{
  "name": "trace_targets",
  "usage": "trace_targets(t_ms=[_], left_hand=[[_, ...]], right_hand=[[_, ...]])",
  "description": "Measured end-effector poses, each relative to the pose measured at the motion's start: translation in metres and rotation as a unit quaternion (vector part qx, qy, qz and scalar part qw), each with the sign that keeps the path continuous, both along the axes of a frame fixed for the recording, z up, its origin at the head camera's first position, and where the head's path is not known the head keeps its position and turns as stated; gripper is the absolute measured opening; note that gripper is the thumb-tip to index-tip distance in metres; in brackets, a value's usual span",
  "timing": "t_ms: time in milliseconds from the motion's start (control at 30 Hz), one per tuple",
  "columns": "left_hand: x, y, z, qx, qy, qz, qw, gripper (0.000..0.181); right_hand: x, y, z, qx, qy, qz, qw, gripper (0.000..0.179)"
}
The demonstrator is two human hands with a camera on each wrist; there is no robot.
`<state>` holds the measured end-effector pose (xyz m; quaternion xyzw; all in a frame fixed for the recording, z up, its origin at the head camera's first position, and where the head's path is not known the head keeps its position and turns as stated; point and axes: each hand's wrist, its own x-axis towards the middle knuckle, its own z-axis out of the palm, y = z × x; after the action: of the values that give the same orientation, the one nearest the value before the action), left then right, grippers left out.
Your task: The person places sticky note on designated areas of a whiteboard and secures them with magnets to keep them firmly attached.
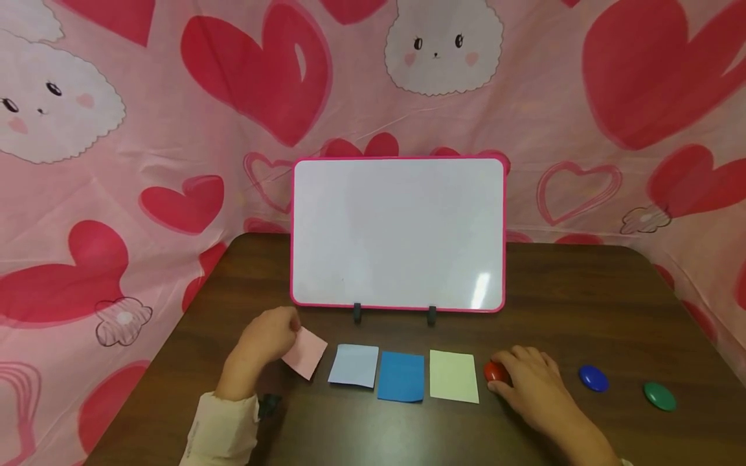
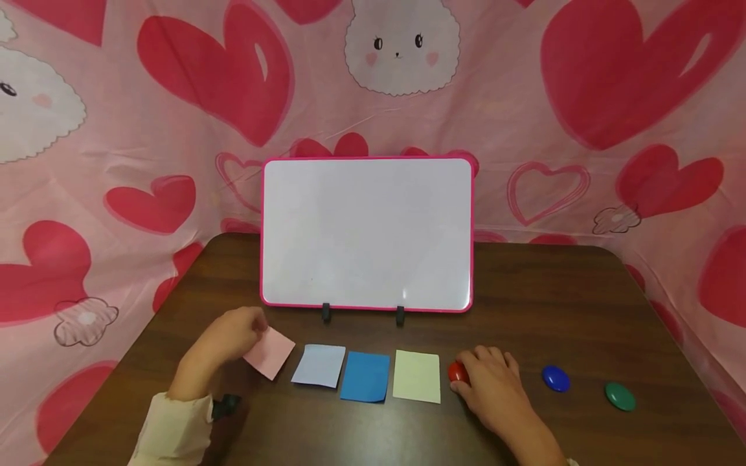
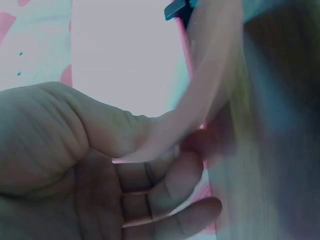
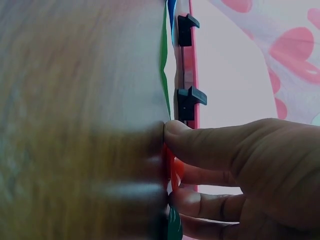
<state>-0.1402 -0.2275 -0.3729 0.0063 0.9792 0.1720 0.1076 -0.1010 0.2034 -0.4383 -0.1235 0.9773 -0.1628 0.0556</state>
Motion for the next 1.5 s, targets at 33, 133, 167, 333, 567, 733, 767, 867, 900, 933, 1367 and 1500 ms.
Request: trace_targets(t_ms=[33,133,167,333,567,733,767,867,900,933,1367,1500], left_hand=[[0.0,-0.001,0.001,0.005,0.005,-0.003,1.0,0.009],[-0.002,-0.002,0.006,0.036,0.004,-0.008,0.9993,0.01],[-0.003,-0.003,0.008,0.052,0.006,-0.014,0.9985,0.01],[-0.007,-0.007,0.02,0.146,0.041,-0.039,0.9876,0.013],[-0.025,-0.01,0.029,0.227,0.143,-0.035,0.9628,0.015],[-0.044,-0.004,0.025,0.278,0.208,-0.012,0.9377,0.015],[-0.047,-0.002,0.025,0.29,0.221,-0.006,0.9311,0.015],[-0.057,0.0,0.025,0.321,0.248,0.016,0.9139,0.015],[-0.06,0.001,0.024,0.327,0.256,0.022,0.9096,0.016],[-0.063,0.001,0.023,0.33,0.259,0.029,0.9072,0.016],[-0.1,0.004,0.014,0.337,0.29,0.075,0.8928,0.019],[-0.106,0.003,0.014,0.334,0.314,0.08,0.8849,0.019]], right_hand=[[0.0,0.0,0.0,0.001,-0.002,-0.001,1.0,0.041],[-0.001,-0.001,0.0,0.001,-0.004,-0.003,1.0,0.042],[-0.001,-0.001,0.0,0.0,-0.003,-0.003,1.0,0.042],[-0.001,-0.002,0.0,-0.002,0.007,-0.003,1.0,0.041],[0.0,-0.004,-0.001,-0.007,0.01,-0.004,0.9999,0.04],[-0.001,-0.005,-0.001,-0.005,0.006,-0.005,1.0,0.04],[-0.002,-0.005,0.0,-0.005,0.005,-0.005,1.0,0.04],[-0.002,-0.006,0.0,-0.006,0.001,-0.007,1.0,0.04],[-0.002,-0.006,0.0,-0.006,-0.001,-0.009,0.9999,0.04],[-0.002,-0.006,0.0,-0.006,-0.002,-0.01,0.9999,0.041],[0.0,-0.002,-0.004,-0.017,0.008,-0.008,0.9998,0.039],[0.0,-0.001,-0.004,-0.017,0.008,-0.009,0.9998,0.04]])
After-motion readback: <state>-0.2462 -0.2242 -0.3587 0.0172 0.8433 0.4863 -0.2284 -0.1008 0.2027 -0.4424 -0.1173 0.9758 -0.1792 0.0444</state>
